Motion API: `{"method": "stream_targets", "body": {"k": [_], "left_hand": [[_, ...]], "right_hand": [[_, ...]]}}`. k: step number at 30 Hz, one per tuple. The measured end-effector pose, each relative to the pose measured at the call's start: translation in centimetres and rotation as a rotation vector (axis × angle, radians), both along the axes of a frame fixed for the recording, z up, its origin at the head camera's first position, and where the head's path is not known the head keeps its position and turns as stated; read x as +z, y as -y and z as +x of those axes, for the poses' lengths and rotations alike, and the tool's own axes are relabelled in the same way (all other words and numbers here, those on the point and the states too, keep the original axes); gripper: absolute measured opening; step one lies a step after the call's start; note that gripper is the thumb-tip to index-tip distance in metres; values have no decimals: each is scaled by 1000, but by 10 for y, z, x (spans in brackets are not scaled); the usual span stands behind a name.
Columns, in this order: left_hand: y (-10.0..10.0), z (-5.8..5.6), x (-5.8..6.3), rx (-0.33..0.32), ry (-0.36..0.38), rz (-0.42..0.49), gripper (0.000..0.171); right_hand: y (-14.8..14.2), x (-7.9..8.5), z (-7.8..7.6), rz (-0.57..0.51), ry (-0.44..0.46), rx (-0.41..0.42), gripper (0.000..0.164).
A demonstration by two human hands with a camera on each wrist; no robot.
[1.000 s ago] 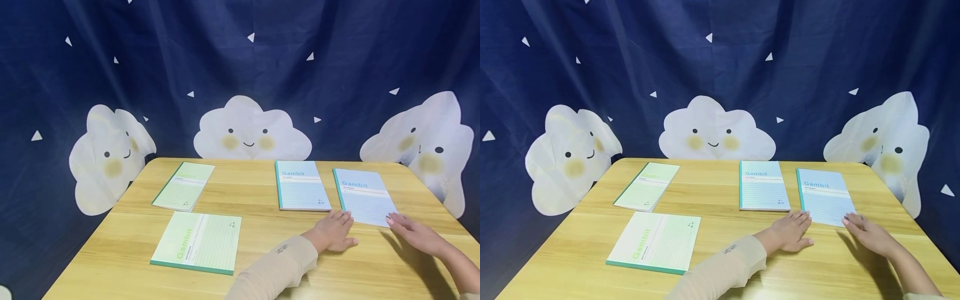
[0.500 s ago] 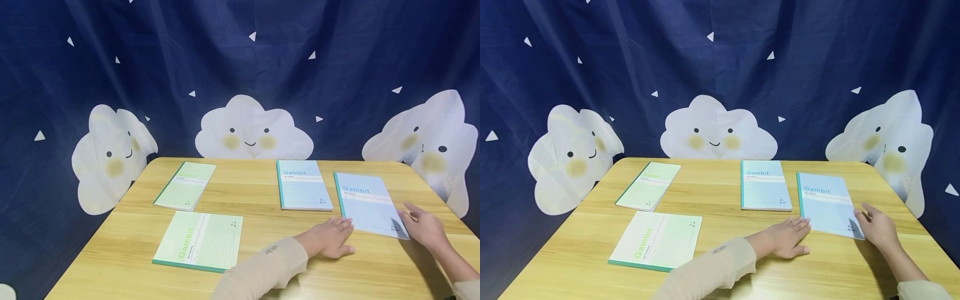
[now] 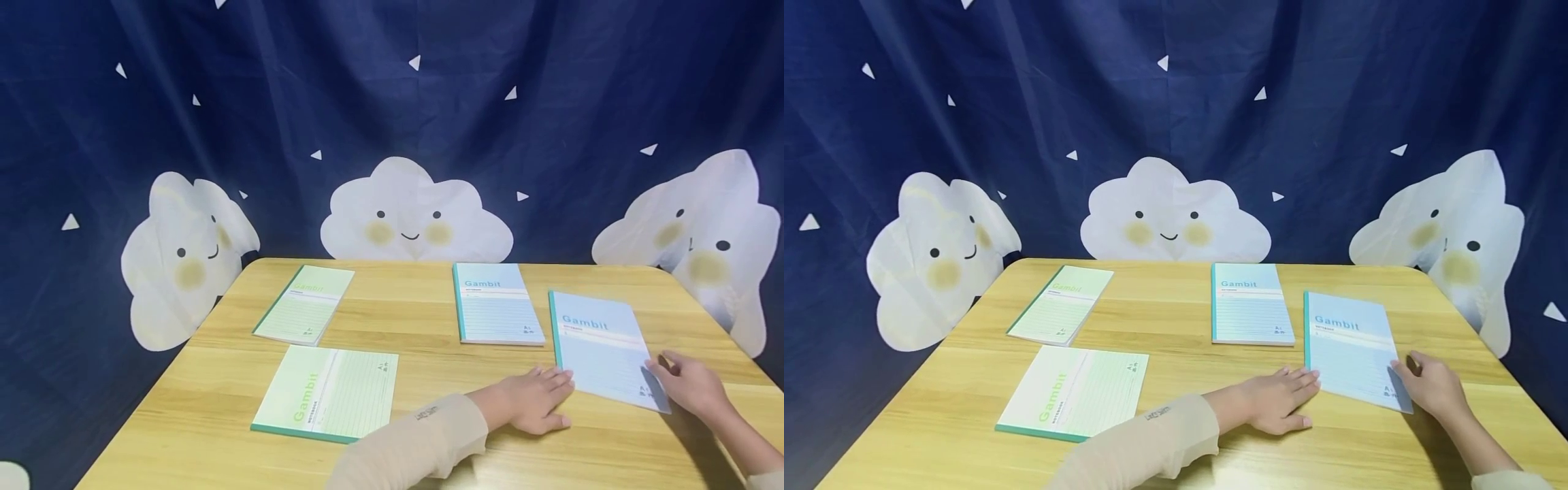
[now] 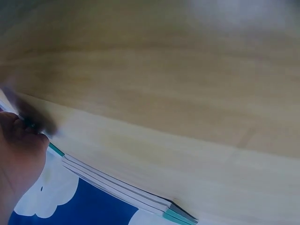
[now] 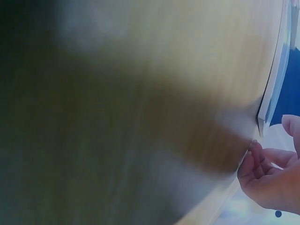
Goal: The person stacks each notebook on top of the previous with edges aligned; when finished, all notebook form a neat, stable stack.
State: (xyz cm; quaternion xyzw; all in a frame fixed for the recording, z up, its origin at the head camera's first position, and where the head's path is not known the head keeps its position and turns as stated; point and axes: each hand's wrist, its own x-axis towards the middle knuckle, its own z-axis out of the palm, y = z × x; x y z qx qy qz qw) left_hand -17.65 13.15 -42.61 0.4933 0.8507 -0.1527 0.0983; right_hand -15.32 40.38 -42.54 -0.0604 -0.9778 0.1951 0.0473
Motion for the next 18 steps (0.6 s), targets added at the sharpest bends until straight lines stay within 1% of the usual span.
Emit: {"method": "stream_targets", "body": {"k": [4,9,14,16,18], "left_hand": [[4,2,0,-13,-5,-9,63],[9,6,1,-24,8,-10,63],[15,10,1,-43,14,4,63],[17,11,0,-42,32,26,62],[18,12,0,-30,69,55,62]], "right_hand": [[3,-1,1,10,22,29,52],[8,0,3,-2,85,30,59],[13,1,6,-10,121,30,63],[16,1,8,-8,126,32,66],[17,0,9,-1,127,33,70]]}}
